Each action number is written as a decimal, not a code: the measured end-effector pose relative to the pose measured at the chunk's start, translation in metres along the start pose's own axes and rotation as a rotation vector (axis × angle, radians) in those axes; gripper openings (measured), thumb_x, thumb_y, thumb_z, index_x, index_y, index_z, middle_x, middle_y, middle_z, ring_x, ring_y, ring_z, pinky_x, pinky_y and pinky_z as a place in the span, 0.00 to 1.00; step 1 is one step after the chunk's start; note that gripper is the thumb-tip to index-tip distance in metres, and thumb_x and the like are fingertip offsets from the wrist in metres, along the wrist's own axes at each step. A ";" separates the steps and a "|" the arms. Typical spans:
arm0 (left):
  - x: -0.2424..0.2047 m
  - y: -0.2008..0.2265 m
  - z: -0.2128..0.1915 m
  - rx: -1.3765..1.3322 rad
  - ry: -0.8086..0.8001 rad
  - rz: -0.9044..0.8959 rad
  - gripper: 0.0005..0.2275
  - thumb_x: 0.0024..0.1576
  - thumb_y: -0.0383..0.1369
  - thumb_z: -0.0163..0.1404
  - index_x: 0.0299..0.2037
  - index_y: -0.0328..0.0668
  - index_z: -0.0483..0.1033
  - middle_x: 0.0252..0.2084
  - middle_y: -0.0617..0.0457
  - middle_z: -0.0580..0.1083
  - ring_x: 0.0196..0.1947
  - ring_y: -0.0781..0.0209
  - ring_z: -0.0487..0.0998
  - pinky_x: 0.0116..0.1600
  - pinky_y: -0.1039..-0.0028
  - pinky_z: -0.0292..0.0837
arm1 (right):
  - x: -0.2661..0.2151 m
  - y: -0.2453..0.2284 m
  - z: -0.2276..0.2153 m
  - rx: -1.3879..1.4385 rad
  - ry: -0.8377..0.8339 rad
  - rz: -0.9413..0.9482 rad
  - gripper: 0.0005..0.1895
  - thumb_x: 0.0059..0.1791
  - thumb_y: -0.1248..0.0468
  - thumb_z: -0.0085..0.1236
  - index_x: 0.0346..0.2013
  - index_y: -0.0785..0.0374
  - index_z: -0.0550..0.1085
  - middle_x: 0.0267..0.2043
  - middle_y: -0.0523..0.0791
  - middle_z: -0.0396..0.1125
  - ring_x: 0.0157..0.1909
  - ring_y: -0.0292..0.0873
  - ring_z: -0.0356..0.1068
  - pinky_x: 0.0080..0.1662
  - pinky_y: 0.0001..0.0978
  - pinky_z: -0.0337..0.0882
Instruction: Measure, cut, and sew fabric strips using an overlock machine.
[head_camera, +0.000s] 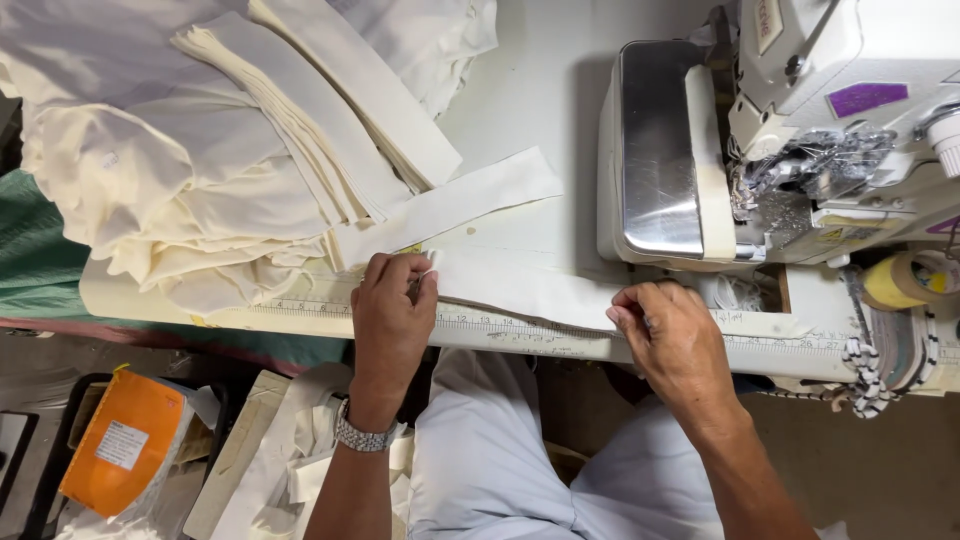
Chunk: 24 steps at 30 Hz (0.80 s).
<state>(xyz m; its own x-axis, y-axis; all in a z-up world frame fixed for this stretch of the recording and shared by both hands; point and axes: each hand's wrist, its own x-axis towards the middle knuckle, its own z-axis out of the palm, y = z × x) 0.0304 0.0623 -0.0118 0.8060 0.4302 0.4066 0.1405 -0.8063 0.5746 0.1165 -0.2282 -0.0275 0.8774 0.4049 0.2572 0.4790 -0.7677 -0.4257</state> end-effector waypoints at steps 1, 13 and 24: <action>0.001 -0.002 0.000 0.001 0.000 0.002 0.04 0.57 0.33 0.56 0.40 0.51 0.76 0.38 0.59 0.71 0.38 0.51 0.80 0.45 0.59 0.71 | 0.000 0.000 0.001 0.001 0.002 0.001 0.05 0.50 0.54 0.63 0.38 0.47 0.77 0.30 0.42 0.69 0.39 0.49 0.73 0.46 0.42 0.74; 0.001 0.095 -0.055 -0.722 -0.116 0.276 0.05 0.54 0.24 0.57 0.38 0.38 0.77 0.34 0.50 0.76 0.35 0.54 0.81 0.44 0.68 0.75 | -0.001 -0.006 -0.002 -0.064 0.016 -0.076 0.18 0.47 0.57 0.62 0.52 0.48 0.73 0.35 0.48 0.66 0.40 0.57 0.71 0.45 0.48 0.73; 0.091 0.120 0.048 -0.340 0.060 0.882 0.08 0.62 0.23 0.43 0.46 0.34 0.75 0.41 0.42 0.72 0.44 0.40 0.76 0.53 0.58 0.70 | 0.026 0.043 -0.077 0.961 0.202 0.326 0.18 0.51 0.65 0.60 0.53 0.66 0.69 0.31 0.48 0.72 0.31 0.37 0.72 0.32 0.26 0.73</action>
<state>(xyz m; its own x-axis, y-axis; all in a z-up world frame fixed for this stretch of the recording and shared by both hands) 0.1484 -0.0143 0.0599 0.5091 -0.2503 0.8235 -0.6880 -0.6933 0.2146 0.1582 -0.2891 0.0277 0.9901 0.0893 0.1084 0.1147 -0.0690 -0.9910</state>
